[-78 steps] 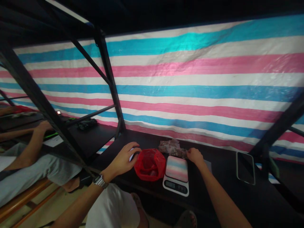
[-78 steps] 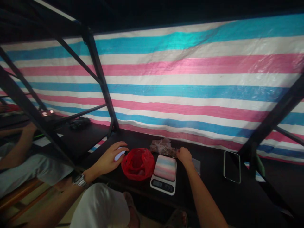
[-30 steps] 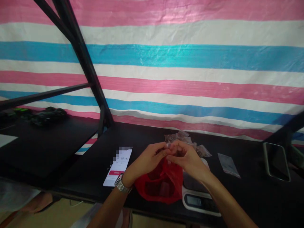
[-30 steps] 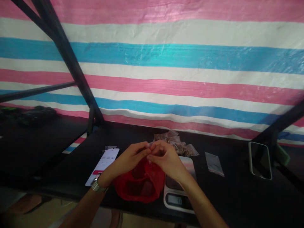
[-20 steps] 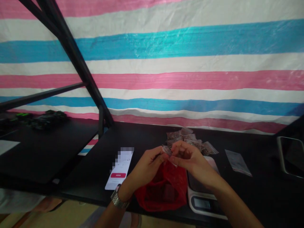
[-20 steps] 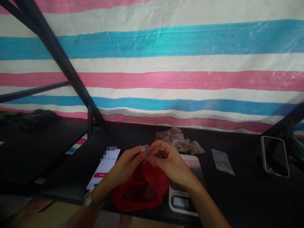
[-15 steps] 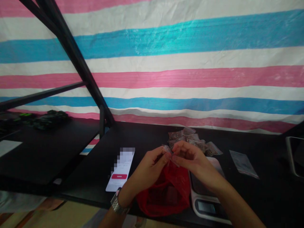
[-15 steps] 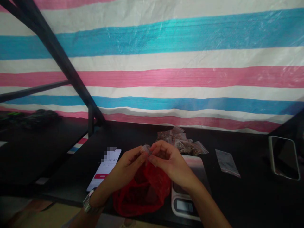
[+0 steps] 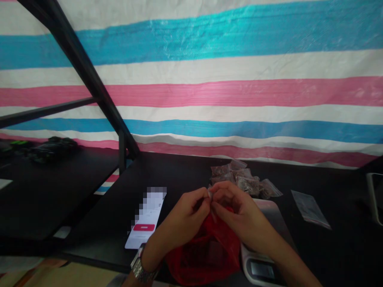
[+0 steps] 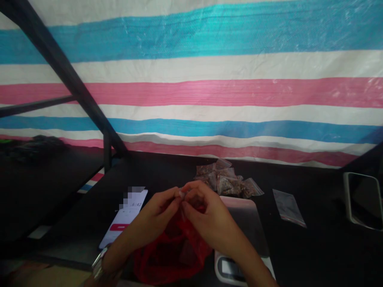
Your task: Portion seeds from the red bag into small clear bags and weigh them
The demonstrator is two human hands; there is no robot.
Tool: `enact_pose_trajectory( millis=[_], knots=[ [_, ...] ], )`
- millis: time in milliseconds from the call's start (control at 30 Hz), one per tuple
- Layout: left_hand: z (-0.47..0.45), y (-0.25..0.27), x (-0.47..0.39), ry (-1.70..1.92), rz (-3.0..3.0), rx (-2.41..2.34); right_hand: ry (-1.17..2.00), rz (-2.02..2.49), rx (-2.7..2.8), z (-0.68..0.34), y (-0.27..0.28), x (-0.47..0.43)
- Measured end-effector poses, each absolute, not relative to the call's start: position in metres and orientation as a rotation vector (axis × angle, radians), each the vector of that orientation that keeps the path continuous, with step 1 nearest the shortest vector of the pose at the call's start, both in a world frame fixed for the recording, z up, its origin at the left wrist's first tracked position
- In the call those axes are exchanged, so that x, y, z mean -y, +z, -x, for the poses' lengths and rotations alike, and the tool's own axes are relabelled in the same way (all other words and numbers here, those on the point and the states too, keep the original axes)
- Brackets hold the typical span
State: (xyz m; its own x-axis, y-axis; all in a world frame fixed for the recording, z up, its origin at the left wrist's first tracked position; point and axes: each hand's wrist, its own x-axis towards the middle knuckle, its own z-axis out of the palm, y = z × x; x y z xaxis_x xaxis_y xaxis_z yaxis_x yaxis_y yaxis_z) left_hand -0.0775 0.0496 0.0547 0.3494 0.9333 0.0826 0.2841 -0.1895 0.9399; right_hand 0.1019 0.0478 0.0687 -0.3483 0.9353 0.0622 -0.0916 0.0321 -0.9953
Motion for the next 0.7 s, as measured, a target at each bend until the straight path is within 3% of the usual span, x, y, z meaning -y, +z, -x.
enact_pose_trajectory(
  millis=[400, 600, 700],
  knots=[
    [0.082, 0.064, -0.051, 0.876, -1.761, -1.198, 1.004, 0.975, 1.394, -0.106, 0.068, -0.05],
    [0.092, 0.082, -0.045, 1.192, -1.747, -1.112, 1.058, 1.007, 1.461, -0.1, 0.078, -0.035],
    [0.1, 0.088, -0.043, 1.311, -1.709, -1.084, 1.196, 1.077, 1.746, -0.099, 0.083, -0.025]
  ],
)
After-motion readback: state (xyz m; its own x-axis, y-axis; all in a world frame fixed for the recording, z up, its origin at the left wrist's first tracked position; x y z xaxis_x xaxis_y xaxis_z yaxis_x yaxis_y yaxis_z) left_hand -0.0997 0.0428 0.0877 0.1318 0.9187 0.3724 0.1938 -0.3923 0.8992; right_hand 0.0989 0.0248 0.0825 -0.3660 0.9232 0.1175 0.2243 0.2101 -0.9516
